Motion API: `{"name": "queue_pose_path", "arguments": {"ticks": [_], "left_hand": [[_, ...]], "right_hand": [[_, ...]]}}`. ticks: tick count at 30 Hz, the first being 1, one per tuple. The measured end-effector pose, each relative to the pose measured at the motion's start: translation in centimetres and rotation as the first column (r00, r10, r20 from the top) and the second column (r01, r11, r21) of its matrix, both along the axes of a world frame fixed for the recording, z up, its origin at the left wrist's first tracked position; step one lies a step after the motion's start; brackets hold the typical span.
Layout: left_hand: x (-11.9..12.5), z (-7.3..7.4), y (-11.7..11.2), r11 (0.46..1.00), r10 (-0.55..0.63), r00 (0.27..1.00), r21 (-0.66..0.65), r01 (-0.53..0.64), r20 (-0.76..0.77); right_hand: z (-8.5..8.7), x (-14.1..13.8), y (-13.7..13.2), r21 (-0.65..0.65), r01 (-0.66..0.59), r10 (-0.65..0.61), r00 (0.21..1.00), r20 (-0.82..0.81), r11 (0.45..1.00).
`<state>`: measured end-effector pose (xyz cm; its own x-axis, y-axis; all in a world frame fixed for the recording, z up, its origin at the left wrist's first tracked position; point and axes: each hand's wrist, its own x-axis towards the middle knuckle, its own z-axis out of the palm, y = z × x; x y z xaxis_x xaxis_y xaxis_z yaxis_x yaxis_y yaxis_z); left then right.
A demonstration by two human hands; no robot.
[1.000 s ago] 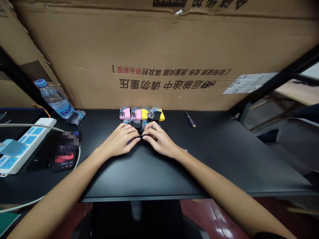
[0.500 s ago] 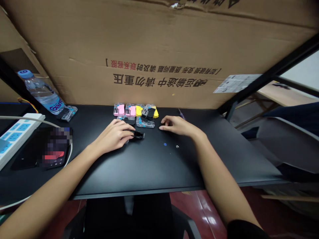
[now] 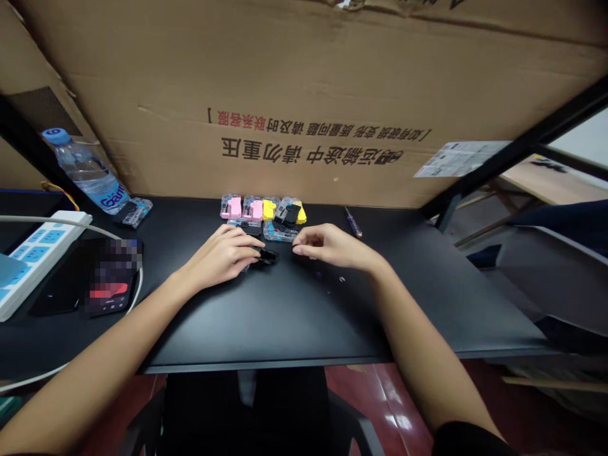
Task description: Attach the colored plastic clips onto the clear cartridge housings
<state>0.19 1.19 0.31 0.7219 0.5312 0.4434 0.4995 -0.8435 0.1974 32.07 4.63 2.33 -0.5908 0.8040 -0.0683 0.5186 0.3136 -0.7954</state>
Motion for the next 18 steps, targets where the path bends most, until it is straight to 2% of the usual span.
{"name": "queue_pose_path", "arguments": {"ticks": [3,7,11,18], "left_hand": [[0.0,0.0,-0.1,1.0,0.004,1.0,0.002,-0.004,0.012],[0.1,0.0,-0.1,1.0,0.014,1.0,-0.008,-0.013,0.024],[0.2,0.0,-0.2,1.0,0.015,0.999,0.012,-0.015,0.036],[0.1,0.2,-0.3,1.0,0.017,0.999,-0.009,-0.016,0.048]], "right_hand": [[-0.2,-2.8,-1.5,0.221,0.123,-0.088,0.983,-0.161,0.968],[-1.0,-4.6,-2.4,0.439,0.132,-0.056,0.982,-0.181,0.889],[-1.7,-4.8,-2.4,0.494,0.094,-0.011,0.986,-0.168,0.864],[-1.3,-4.8,-2.6,0.466,-0.011,0.084,0.987,-0.136,0.885]]}}
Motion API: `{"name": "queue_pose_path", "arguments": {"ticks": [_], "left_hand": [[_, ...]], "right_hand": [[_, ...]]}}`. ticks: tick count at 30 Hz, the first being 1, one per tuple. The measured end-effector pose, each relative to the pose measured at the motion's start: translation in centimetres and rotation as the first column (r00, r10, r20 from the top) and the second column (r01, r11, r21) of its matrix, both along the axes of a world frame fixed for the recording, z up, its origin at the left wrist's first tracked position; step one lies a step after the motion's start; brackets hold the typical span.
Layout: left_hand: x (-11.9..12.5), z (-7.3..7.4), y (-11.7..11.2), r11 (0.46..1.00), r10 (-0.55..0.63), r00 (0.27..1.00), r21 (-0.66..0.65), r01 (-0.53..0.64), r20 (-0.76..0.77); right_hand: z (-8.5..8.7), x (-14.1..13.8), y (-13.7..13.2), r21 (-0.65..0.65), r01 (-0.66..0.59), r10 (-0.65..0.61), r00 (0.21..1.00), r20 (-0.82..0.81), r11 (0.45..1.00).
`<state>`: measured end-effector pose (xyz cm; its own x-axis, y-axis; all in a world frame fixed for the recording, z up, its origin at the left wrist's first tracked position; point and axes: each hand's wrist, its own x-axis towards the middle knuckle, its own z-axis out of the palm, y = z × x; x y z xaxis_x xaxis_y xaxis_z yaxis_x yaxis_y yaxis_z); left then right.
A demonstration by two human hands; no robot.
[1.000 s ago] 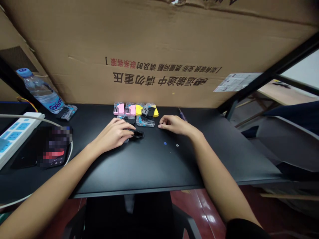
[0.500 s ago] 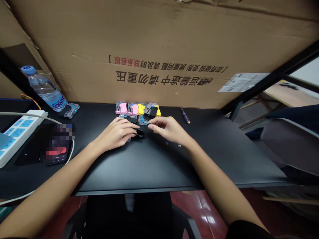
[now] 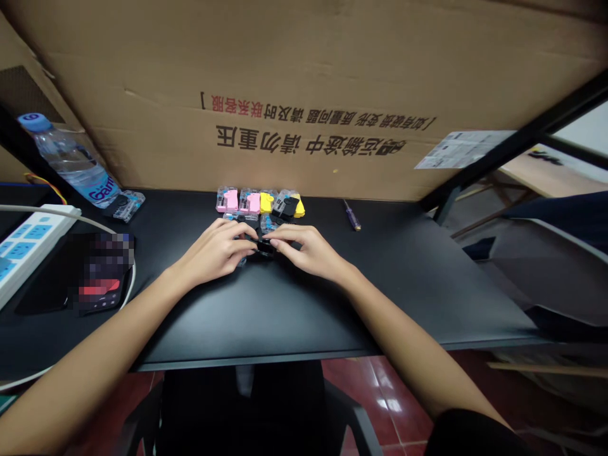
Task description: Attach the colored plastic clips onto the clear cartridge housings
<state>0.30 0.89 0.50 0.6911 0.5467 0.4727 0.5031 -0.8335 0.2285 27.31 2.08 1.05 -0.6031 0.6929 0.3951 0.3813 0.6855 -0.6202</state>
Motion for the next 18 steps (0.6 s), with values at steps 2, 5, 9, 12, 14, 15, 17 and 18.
{"name": "queue_pose_path", "arguments": {"ticks": [2,5,9,12,14,15,17,18], "left_hand": [[0.0,0.0,0.0,1.0,0.006,1.0,-0.001,-0.006,0.005],[0.0,0.0,-0.1,1.0,0.008,1.0,0.007,-0.008,0.005],[0.2,0.1,-0.2,0.999,-0.013,1.0,0.042,0.014,-0.012],[0.3,0.1,-0.2,0.997,-0.024,0.999,0.07,0.026,-0.024],[0.3,0.1,-0.2,0.997,-0.024,1.0,0.075,0.025,-0.021],[0.3,0.1,-0.2,0.997,-0.022,1.0,0.071,0.023,-0.019],[0.2,0.2,-0.3,0.998,-0.016,1.0,0.063,0.017,-0.021],[0.2,0.2,-0.3,0.998,-0.013,1.0,0.06,0.015,-0.024]], "right_hand": [[0.2,0.0,-0.1,-0.029,-0.027,0.028,0.999,0.018,0.999],[-0.2,-0.1,-0.1,-0.041,-0.041,0.042,0.999,0.017,0.998],[-1.4,-0.5,0.0,0.037,0.013,-0.012,1.0,-0.024,0.999],[-2.0,-0.8,0.0,0.098,0.025,-0.021,0.999,-0.043,0.995],[-2.1,-0.9,0.0,0.111,0.03,-0.024,0.998,-0.055,0.993],[-2.1,-1.0,0.0,0.104,0.036,-0.03,0.998,-0.061,0.994],[-2.0,-1.0,0.0,0.074,0.049,-0.044,0.996,-0.074,0.996],[-2.0,-1.0,0.0,0.056,0.053,-0.048,0.996,-0.079,0.997]]}}
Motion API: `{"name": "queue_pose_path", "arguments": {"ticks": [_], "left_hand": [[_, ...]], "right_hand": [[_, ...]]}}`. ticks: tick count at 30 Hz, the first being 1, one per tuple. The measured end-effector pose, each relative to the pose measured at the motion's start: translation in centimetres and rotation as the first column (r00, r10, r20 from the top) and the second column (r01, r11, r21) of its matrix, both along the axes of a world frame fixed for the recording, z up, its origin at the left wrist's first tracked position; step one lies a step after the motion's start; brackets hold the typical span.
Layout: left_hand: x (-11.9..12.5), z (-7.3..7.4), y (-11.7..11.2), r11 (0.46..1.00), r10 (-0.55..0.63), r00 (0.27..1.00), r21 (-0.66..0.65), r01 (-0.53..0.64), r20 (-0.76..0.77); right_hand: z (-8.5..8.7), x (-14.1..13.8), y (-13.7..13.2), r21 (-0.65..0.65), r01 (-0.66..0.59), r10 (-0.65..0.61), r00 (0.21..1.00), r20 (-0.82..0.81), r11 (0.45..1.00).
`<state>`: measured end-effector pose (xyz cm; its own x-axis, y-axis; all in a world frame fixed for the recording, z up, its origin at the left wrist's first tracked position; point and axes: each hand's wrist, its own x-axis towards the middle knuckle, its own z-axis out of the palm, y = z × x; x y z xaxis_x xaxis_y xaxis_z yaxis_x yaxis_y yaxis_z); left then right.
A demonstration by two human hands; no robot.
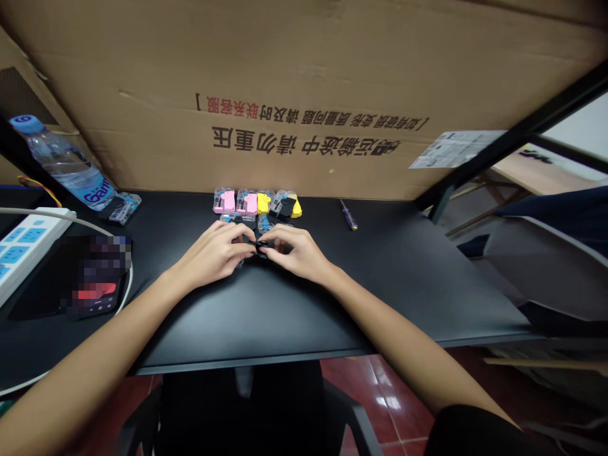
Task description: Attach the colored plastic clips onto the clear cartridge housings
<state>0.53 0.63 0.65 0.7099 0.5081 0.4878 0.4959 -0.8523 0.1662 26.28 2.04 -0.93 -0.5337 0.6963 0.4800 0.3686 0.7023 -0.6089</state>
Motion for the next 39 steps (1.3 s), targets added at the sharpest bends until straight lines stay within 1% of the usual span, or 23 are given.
{"name": "queue_pose_path", "arguments": {"ticks": [4,12,17,20,25,30,34,39], "left_hand": [[0.0,0.0,0.0,1.0,0.001,1.0,0.005,-0.001,-0.003],[0.0,0.1,0.1,0.999,-0.002,1.0,0.034,0.002,0.006],[0.0,0.1,0.1,0.999,-0.002,1.0,0.047,0.001,0.01],[0.0,0.2,0.1,0.999,0.002,1.0,0.051,-0.002,0.008],[0.0,0.2,0.1,0.999,0.006,1.0,0.046,-0.006,0.009],[0.0,0.2,0.1,0.999,0.004,1.0,0.046,-0.005,0.014],[0.0,0.3,0.1,0.999,0.005,1.0,0.05,-0.005,0.014],[0.0,0.3,0.0,0.998,-0.003,1.0,0.061,0.003,0.006]], "right_hand": [[0.2,0.0,0.0,-0.026,-0.006,0.006,1.0,-0.014,1.0],[-0.4,0.5,0.4,0.059,-0.058,0.058,0.998,-0.006,0.997],[-0.1,0.9,0.6,0.081,-0.104,0.097,0.992,0.085,0.991],[0.2,1.0,0.5,0.081,-0.105,0.092,0.984,0.15,0.991],[0.6,1.2,0.4,0.043,-0.116,0.104,0.97,0.219,0.992],[1.2,1.2,0.3,0.005,-0.161,0.157,0.966,0.205,0.987],[1.3,1.1,0.3,0.003,-0.147,0.144,0.974,0.172,0.989],[1.0,1.1,0.6,0.003,-0.116,0.115,0.986,0.123,0.993]]}}
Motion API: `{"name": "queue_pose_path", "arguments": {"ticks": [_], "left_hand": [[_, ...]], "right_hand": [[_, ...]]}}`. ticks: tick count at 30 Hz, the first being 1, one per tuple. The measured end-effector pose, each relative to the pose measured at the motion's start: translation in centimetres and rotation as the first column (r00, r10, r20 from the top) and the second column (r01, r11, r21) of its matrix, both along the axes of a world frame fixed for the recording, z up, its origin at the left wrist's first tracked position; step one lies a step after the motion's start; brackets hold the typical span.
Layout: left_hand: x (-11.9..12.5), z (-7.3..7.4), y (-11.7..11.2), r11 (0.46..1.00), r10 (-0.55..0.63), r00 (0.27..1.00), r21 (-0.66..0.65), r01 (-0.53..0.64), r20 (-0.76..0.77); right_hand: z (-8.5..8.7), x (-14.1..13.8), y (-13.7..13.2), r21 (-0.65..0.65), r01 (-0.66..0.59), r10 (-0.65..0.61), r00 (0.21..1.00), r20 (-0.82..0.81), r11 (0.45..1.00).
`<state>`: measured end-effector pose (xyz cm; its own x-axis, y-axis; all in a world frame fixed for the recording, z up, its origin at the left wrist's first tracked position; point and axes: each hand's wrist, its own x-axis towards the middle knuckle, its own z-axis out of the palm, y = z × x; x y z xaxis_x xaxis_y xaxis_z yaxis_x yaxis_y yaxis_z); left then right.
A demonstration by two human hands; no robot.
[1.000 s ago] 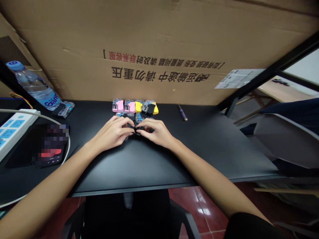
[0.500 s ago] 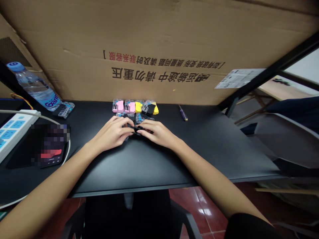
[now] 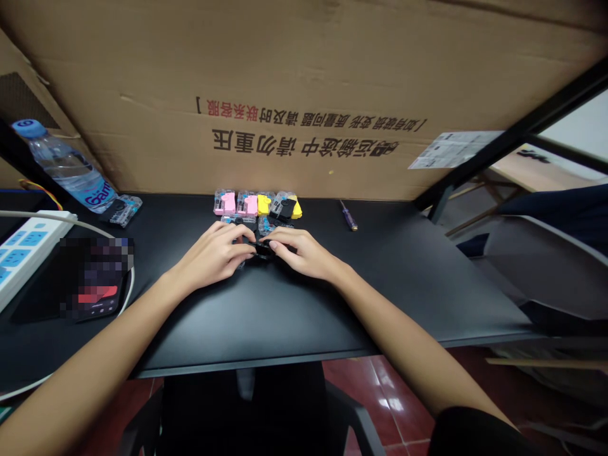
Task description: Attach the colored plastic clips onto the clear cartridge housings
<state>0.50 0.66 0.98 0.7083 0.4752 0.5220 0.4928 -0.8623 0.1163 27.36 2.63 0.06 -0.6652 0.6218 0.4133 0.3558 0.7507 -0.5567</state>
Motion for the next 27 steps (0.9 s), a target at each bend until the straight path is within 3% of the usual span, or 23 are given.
{"name": "queue_pose_path", "arguments": {"ticks": [14,27], "left_hand": [[-0.04,0.01,-0.02,1.0,0.01,1.0,-0.006,-0.01,-0.011],[0.26,0.01,-0.18,0.999,-0.021,0.999,-0.028,0.02,-0.031]], "right_hand": [[0.08,0.0,-0.32,-0.013,-0.023,0.022,0.998,-0.056,1.0],[-0.46,-0.1,-0.48,0.208,-0.019,0.012,0.999,0.032,0.978]]}}
